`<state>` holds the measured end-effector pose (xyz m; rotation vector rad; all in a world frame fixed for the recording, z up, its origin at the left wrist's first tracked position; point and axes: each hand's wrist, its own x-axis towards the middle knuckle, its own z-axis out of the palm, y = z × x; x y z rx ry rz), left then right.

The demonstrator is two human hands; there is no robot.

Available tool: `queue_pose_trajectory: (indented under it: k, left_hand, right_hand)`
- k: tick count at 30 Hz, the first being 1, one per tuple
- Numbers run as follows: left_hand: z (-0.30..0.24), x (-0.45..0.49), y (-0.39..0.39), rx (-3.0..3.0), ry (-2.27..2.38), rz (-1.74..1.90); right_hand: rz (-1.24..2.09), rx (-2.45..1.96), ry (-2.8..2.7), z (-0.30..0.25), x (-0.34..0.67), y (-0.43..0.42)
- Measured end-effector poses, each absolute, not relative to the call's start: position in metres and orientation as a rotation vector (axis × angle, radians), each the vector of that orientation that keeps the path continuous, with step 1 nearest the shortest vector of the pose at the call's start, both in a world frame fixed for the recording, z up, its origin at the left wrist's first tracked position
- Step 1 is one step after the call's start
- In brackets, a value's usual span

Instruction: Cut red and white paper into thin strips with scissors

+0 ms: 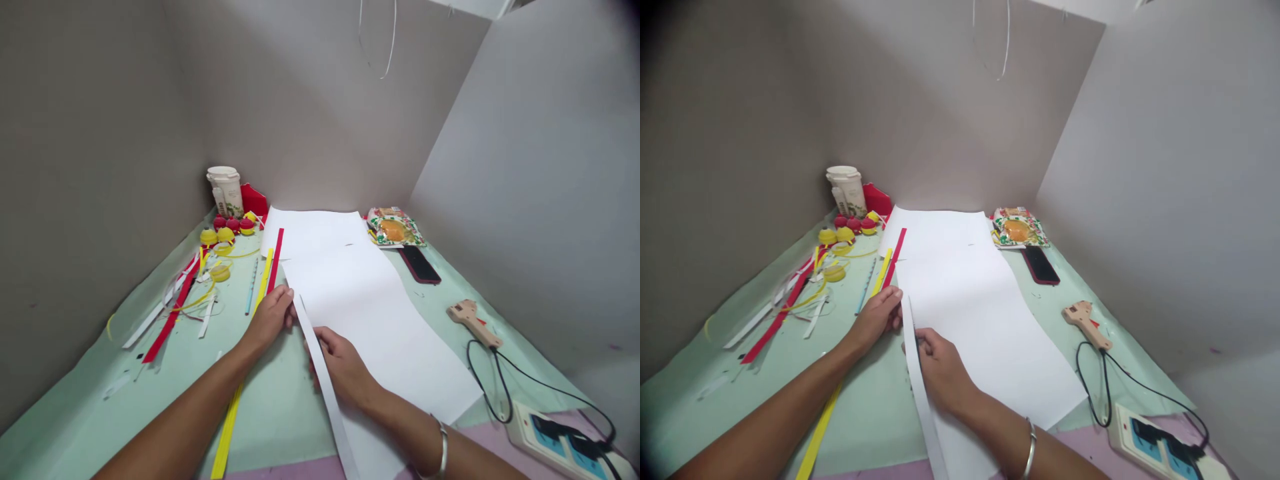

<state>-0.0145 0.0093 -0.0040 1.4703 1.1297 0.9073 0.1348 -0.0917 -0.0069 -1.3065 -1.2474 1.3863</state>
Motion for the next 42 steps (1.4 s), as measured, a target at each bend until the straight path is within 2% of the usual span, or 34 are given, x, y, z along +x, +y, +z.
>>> queue_pose_trajectory:
  k: [42]
  left_hand:
    - [-0.0011, -0.0132, 0.0072, 1.583, 1.128, 0.954]
  right_hand:
    - [1.427, -1.284, -1.208, -0.0055, 0.1348, -0.0858]
